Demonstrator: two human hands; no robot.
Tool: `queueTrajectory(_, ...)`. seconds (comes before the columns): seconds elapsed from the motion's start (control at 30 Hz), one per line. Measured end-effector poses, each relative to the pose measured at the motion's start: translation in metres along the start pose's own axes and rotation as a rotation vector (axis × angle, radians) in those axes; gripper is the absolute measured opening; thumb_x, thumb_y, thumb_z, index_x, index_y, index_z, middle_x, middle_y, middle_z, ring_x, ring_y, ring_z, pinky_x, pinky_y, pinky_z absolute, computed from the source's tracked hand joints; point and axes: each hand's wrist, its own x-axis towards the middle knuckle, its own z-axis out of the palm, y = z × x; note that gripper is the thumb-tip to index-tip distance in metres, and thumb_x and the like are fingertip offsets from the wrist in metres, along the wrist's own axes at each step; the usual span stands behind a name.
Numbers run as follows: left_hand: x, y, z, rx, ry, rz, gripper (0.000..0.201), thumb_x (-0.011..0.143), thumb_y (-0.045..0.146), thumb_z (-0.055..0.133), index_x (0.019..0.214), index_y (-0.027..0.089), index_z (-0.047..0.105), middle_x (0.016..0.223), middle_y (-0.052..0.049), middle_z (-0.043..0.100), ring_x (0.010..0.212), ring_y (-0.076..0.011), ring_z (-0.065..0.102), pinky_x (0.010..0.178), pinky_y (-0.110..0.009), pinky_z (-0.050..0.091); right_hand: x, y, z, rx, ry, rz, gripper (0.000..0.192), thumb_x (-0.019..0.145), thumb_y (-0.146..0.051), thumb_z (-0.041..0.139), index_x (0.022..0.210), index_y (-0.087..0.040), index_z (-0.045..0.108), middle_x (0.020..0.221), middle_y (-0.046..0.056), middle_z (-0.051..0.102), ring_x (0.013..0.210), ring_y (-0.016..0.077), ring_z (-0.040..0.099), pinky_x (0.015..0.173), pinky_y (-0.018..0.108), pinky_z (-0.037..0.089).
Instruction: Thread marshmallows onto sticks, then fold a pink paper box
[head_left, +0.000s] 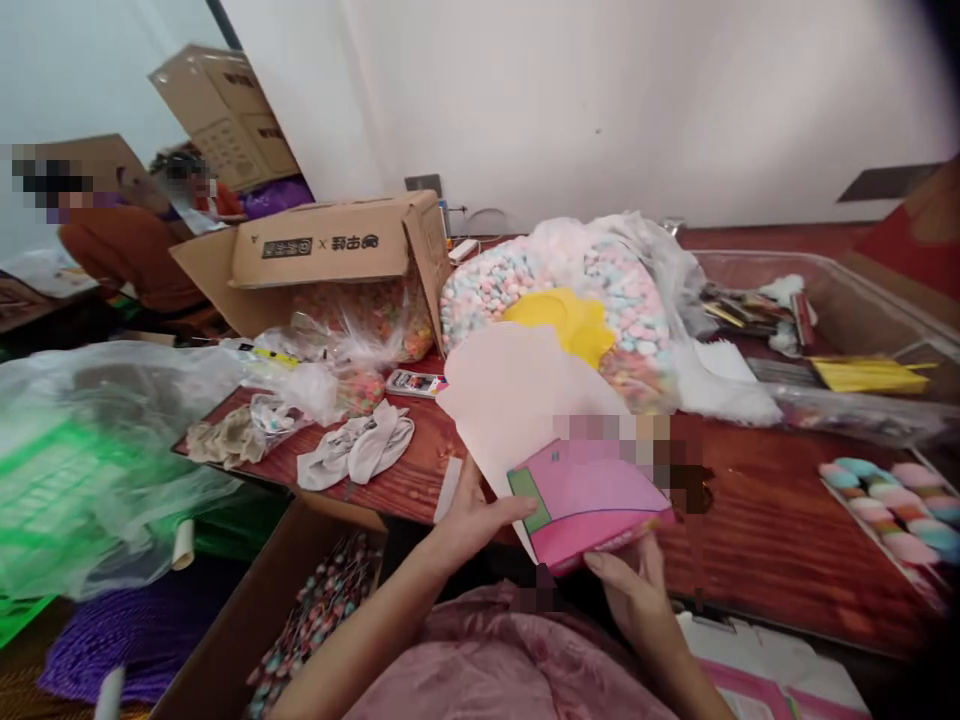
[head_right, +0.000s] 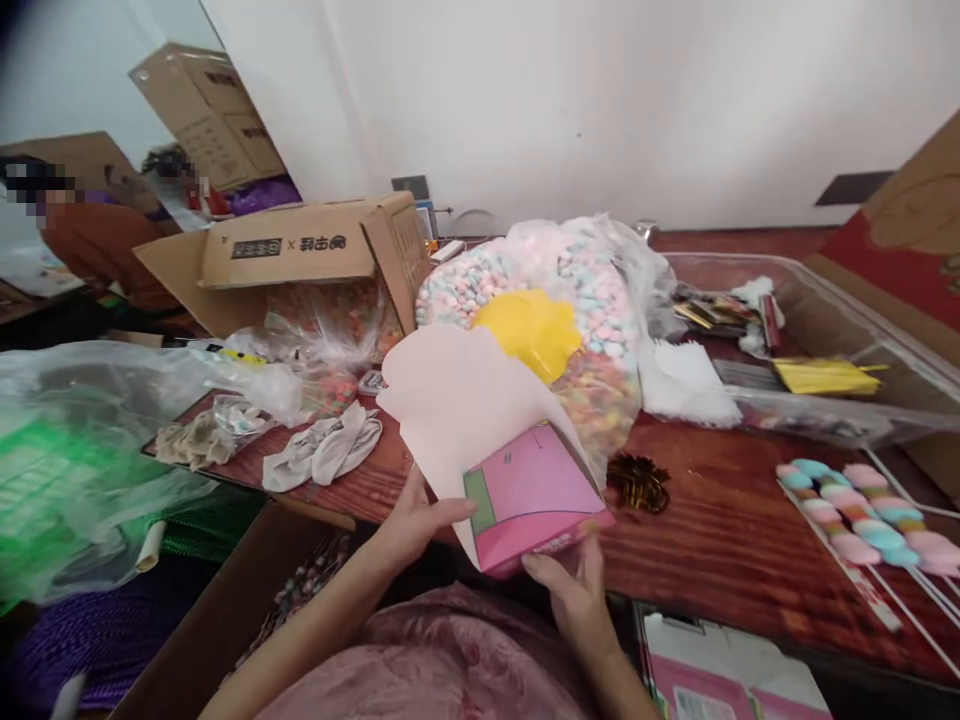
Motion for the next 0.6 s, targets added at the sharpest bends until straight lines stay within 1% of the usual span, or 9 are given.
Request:
queueTrajectory(0.07, 0.011, -0.002, -0.001, 0.157, -0.055, 0.033, 0.073, 0.063, 0.027, 0.083, 0.127, 0.016, 0.051, 0.125, -0.013, 0.063, 0.114, -0.0293, 0.06, 0.096, -0.043, 0.05, -0.002, -0.015, -0.011, -0.135, 0.137, -0.065, 0.088, 0.073, -0.03, 0.077, 0.148, -0.03, 0.031, 0.133, 0.011, 0.057, 0.113, 0.026, 0.062, 0.089, 0.044, 0.055)
queueTrajectory(0.13, 0.022, -0.001, 0.0, 0.312, -0.141, 0.067, 0.073, 0.064, 0.023, 0.081, 0.13, 0.017, 0.05, 0.128, -0.012, 0.062, 0.116, -0.0293, 0.059, 0.099, -0.044, 0.048, -0.002, -0.04, -0.026, -0.382, 0.292, -0.283, 0.093, 0.076, -0.026, 0.074, 0.153, -0.031, 0.022, 0.149, 0.012, 0.042, 0.132, 0.0289, 0.048, 0.101, 0.05, 0.047)
queueTrajectory(0.17, 0.028, -0.001, 0.002, 0.376, -0.181, 0.083, 0.075, 0.064, 0.021, 0.08, 0.132, 0.018, 0.048, 0.129, -0.011, 0.061, 0.118, -0.0292, 0.058, 0.101, -0.044, 0.047, -0.002, -0.052, -0.032, -0.54, 0.312, -0.436, 0.09, 0.078, -0.023, 0.072, 0.153, -0.031, 0.023, 0.152, 0.012, 0.038, 0.136, 0.0294, 0.043, 0.105, 0.051, 0.044)
queueTrajectory(0.2, 0.033, 0.0, 0.003, 0.428, -0.215, 0.102, 0.077, 0.064, 0.019, 0.078, 0.134, 0.019, 0.046, 0.131, -0.011, 0.06, 0.12, -0.0292, 0.056, 0.102, -0.045, 0.046, -0.001, -0.064, -0.036, -0.713, 0.252, -0.584, 0.084, 0.08, -0.019, 0.069, 0.152, -0.03, 0.028, 0.152, 0.011, 0.039, 0.137, 0.0294, 0.041, 0.107, 0.05, 0.042)
queueTrajectory(0.27, 0.04, 0.0, 0.006, 0.49, -0.259, 0.135, 0.078, 0.064, 0.016, 0.076, 0.136, 0.02, 0.045, 0.134, -0.01, 0.058, 0.123, -0.0293, 0.054, 0.104, -0.045, 0.045, 0.003, -0.079, -0.031, -1.016, -0.072, -0.833, 0.074, 0.084, -0.014, 0.063, 0.151, -0.028, 0.034, 0.148, 0.012, 0.045, 0.134, 0.0286, 0.045, 0.107, 0.047, 0.042)
queueTrajectory(0.33, 0.045, -0.003, 0.006, 0.503, -0.269, 0.15, 0.074, 0.065, 0.016, 0.074, 0.134, 0.018, 0.047, 0.133, -0.011, 0.059, 0.124, -0.0296, 0.054, 0.105, -0.045, 0.044, 0.01, -0.079, -0.013, -1.235, -0.388, -0.893, 0.064, 0.088, -0.023, 0.061, 0.148, -0.022, 0.04, 0.146, 0.014, 0.048, 0.138, 0.0324, 0.04, 0.109, 0.051, 0.038)
queueTrajectory(0.4, 0.045, -0.009, 0.004, 0.496, -0.242, 0.136, 0.068, 0.068, 0.019, 0.074, 0.132, 0.016, 0.05, 0.129, -0.012, 0.062, 0.123, -0.0298, 0.055, 0.104, -0.045, 0.045, 0.021, -0.064, 0.006, -1.389, -0.512, -0.803, 0.063, 0.088, -0.043, 0.062, 0.142, -0.013, 0.048, 0.146, 0.019, 0.048, 0.138, 0.0361, 0.038, 0.111, 0.055, 0.032)
queueTrajectory(0.47, 0.044, -0.017, 0.0, 0.464, -0.203, 0.106, 0.064, 0.07, 0.023, 0.074, 0.13, 0.015, 0.051, 0.127, -0.012, 0.063, 0.12, -0.0294, 0.057, 0.102, -0.044, 0.046, 0.029, -0.045, 0.018, -1.459, -0.562, -0.774, 0.071, 0.085, -0.054, 0.063, 0.138, -0.009, 0.052, 0.145, 0.02, 0.048, 0.138, 0.0376, 0.038, 0.112, 0.057, 0.029)
queueTrajectory(0.6, 0.041, -0.032, 0.003, 0.314, -0.117, 0.049, 0.066, 0.073, 0.03, 0.077, 0.132, 0.017, 0.05, 0.125, -0.011, 0.065, 0.113, -0.0259, 0.062, 0.099, -0.041, 0.049, 0.035, -0.025, 0.019, -1.498, -0.563, -0.75, 0.071, 0.083, -0.05, 0.068, 0.139, -0.011, 0.051, 0.148, 0.018, 0.045, 0.139, 0.0369, 0.036, 0.113, 0.058, 0.025)
